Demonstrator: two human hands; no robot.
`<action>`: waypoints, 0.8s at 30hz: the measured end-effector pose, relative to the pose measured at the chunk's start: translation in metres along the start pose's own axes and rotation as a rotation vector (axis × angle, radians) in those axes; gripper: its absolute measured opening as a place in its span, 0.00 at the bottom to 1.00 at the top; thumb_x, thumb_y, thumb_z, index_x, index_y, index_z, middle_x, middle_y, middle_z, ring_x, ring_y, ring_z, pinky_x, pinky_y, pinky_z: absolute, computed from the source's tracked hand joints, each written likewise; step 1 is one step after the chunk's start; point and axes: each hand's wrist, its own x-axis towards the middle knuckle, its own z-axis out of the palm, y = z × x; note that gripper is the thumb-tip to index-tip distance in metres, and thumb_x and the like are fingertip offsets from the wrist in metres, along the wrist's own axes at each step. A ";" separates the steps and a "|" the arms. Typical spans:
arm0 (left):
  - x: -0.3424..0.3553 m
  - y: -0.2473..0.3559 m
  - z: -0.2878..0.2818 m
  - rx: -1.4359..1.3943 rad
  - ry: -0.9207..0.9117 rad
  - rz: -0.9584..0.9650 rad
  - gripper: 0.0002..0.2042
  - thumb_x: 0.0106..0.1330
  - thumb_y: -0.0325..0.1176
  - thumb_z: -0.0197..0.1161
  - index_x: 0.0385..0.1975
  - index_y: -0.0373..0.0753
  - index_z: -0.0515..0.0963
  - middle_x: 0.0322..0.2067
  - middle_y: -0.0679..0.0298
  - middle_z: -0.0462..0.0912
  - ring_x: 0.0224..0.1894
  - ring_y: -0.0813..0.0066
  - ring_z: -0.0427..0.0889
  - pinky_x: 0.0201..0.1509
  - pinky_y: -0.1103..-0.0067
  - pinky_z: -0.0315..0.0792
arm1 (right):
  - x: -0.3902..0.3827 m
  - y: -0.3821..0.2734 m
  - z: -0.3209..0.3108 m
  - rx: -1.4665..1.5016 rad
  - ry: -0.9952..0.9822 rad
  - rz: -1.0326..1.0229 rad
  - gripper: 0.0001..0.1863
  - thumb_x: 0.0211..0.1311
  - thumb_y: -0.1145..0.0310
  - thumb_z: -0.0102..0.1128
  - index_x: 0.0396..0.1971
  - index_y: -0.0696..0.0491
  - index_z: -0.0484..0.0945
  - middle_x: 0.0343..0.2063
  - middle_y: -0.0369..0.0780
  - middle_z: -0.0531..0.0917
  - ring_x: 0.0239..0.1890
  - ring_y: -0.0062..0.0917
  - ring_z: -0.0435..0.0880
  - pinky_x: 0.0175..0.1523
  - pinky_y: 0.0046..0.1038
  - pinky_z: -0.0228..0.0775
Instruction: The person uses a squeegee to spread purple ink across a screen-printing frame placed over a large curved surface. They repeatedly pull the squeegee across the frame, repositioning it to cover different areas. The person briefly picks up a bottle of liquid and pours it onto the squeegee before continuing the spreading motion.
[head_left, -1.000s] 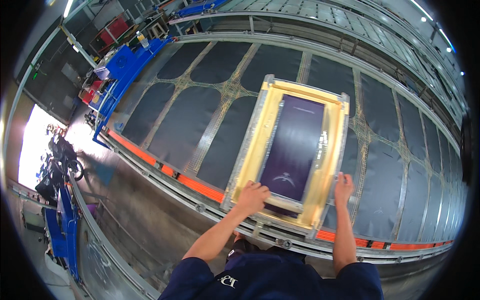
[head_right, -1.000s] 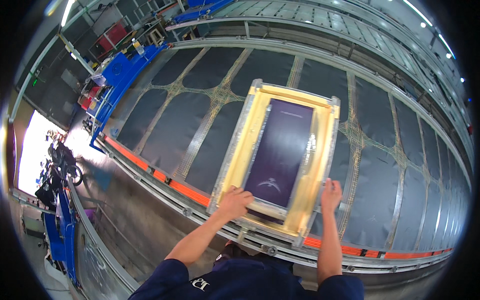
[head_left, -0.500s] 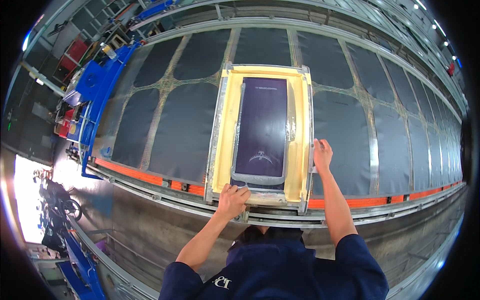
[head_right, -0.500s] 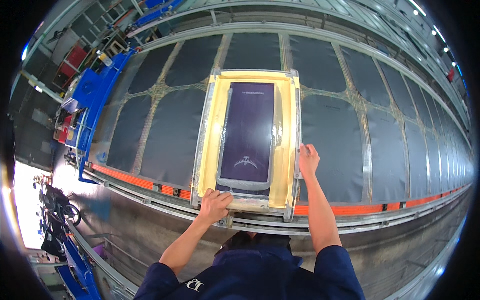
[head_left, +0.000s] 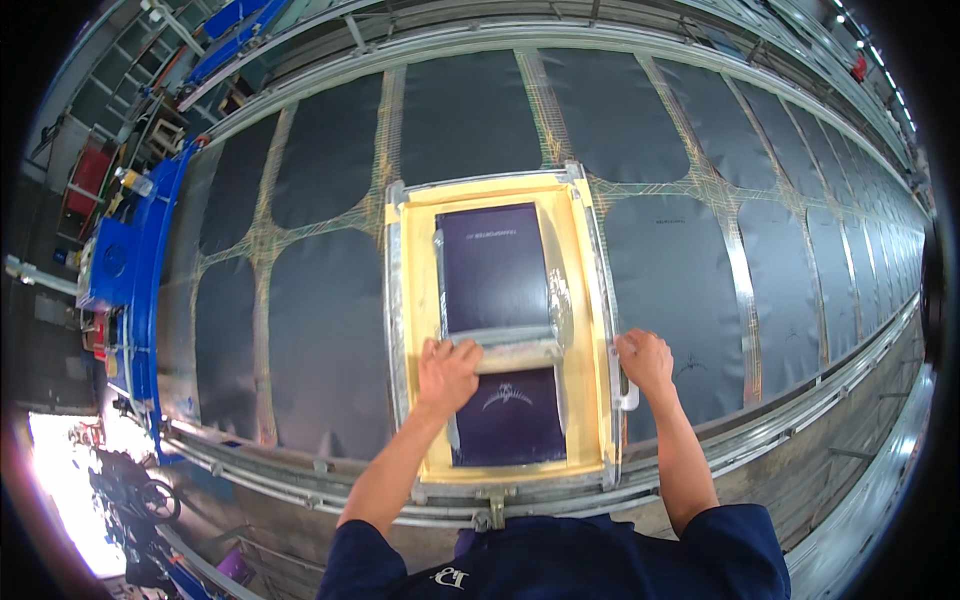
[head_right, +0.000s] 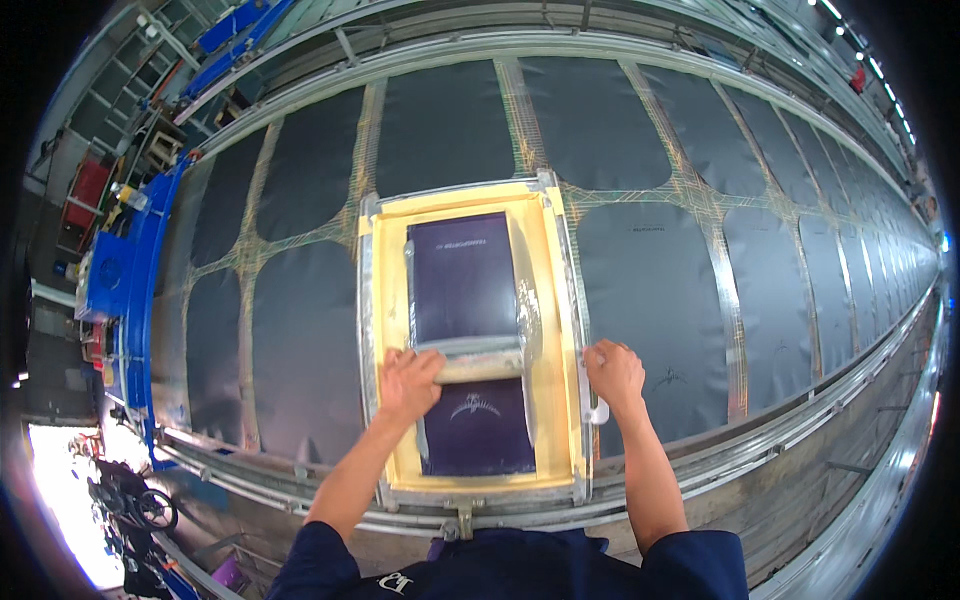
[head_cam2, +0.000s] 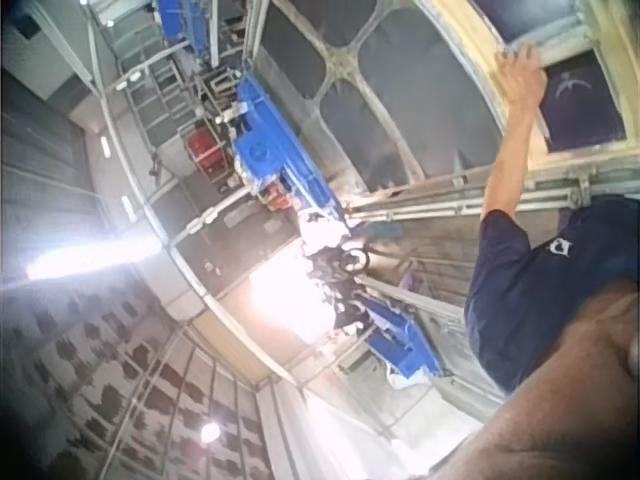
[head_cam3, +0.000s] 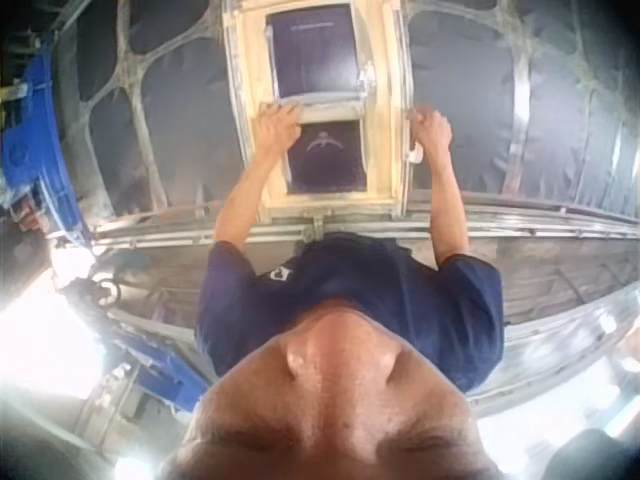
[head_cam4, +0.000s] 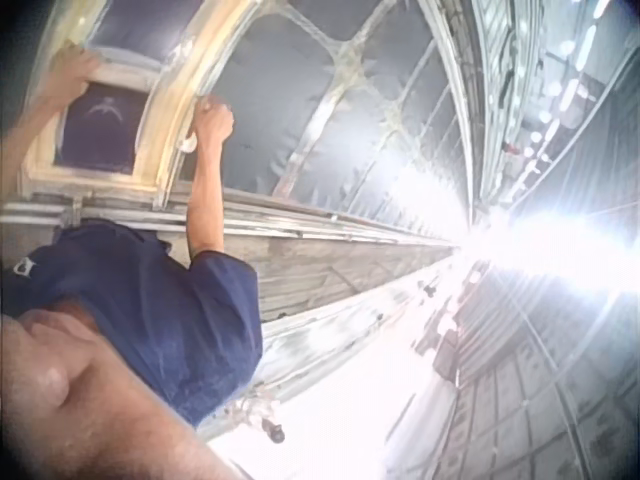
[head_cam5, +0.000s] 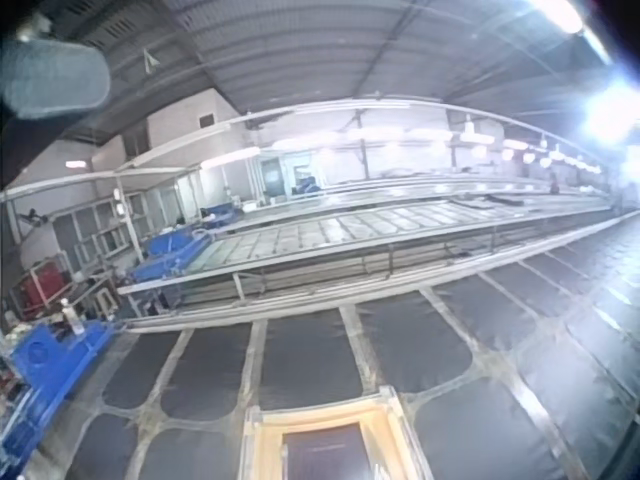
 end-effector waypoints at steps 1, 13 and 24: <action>0.028 -0.018 0.007 0.029 0.011 0.017 0.14 0.47 0.27 0.69 0.36 0.47 0.82 0.39 0.72 0.83 0.41 0.68 0.82 0.53 0.66 0.68 | 0.011 -0.011 -0.007 0.058 0.044 -0.141 0.16 0.65 0.57 0.67 0.42 0.55 0.84 0.36 0.48 0.87 0.41 0.48 0.84 0.51 0.45 0.76; 0.222 -0.118 0.002 -0.096 -0.079 -0.083 0.11 0.52 0.40 0.78 0.31 0.43 0.86 0.32 0.66 0.87 0.40 0.61 0.85 0.49 0.66 0.71 | 0.213 -0.194 -0.020 -0.204 -0.221 -0.806 0.26 0.53 0.49 0.75 0.46 0.52 0.85 0.38 0.47 0.88 0.48 0.44 0.86 0.61 0.45 0.73; 0.227 -0.114 0.010 -0.093 -0.176 -0.156 0.14 0.51 0.43 0.78 0.29 0.40 0.86 0.30 0.55 0.87 0.38 0.51 0.85 0.48 0.59 0.75 | 0.217 -0.198 0.020 -0.311 -0.211 -0.665 0.24 0.52 0.47 0.77 0.36 0.54 0.89 0.36 0.45 0.90 0.45 0.39 0.90 0.56 0.38 0.78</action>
